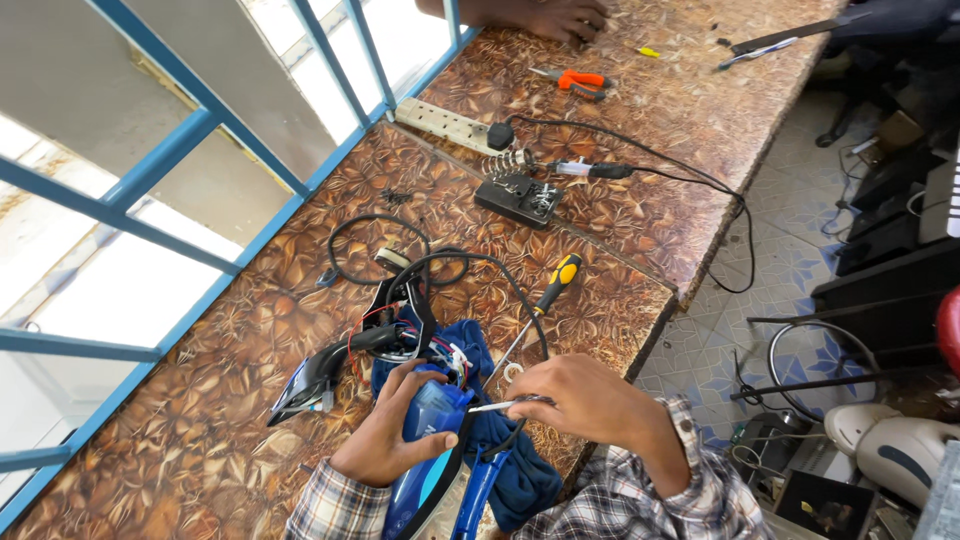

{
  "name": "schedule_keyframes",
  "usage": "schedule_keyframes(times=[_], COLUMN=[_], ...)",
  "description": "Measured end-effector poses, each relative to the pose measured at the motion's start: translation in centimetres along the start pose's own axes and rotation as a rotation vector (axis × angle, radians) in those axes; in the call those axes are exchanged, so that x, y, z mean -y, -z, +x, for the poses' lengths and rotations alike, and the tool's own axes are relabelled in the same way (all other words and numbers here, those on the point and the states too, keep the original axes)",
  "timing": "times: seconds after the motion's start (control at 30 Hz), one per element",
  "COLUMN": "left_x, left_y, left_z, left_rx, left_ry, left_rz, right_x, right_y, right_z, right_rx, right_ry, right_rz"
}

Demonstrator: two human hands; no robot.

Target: The person disassembles a blue steam iron using a screwdriver, checks internal wiring and components, and works on the internal heating element assembly.

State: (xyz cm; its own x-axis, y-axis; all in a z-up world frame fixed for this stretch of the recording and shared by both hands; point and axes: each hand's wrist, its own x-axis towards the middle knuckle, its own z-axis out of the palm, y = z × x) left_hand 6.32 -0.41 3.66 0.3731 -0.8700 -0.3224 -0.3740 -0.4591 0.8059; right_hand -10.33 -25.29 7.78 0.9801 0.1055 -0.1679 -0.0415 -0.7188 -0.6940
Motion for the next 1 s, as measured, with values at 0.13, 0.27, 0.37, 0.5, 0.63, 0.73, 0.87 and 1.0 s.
schedule_keyframes(times=[0.13, 0.27, 0.37, 0.5, 0.63, 0.73, 0.87, 1.0], left_x=[0.0, -0.2, -0.3, -0.2, -0.7, -0.7, 0.7, 0.5], left_y=[0.1, 0.1, 0.1, -0.1, -0.2, -0.4, -0.7, 0.0], left_z=[-0.1, -0.1, 0.0, -0.3, -0.8, -0.9, -0.4, -0.7], left_rx=[-0.049, -0.038, -0.037, -0.090, -0.100, -0.096, -0.102, -0.091], left_ry=[-0.016, -0.047, -0.049, -0.086, -0.065, -0.046, -0.049, -0.003], left_rz=[-0.012, -0.007, -0.014, -0.004, -0.027, -0.024, -0.054, -0.067], right_x=[-2.0, -1.5, -0.8, 0.5, 1.0, 1.0, 2.0, 1.0], right_y=[-1.6, -2.9, -4.0, -4.3, -4.4, -4.0, -2.9, -3.3], right_z=[-0.5, -0.8, -1.0, -0.9, -0.5, -0.5, -0.4, -0.7], right_rx=[-0.076, -0.170, -0.153, -0.117, -0.141, -0.079, 0.011, -0.019], right_ry=[0.026, 0.078, 0.074, -0.034, -0.010, 0.022, -0.013, 0.001], right_rz=[-0.013, 0.000, 0.066, 0.188, 0.195, 0.198, 0.036, -0.087])
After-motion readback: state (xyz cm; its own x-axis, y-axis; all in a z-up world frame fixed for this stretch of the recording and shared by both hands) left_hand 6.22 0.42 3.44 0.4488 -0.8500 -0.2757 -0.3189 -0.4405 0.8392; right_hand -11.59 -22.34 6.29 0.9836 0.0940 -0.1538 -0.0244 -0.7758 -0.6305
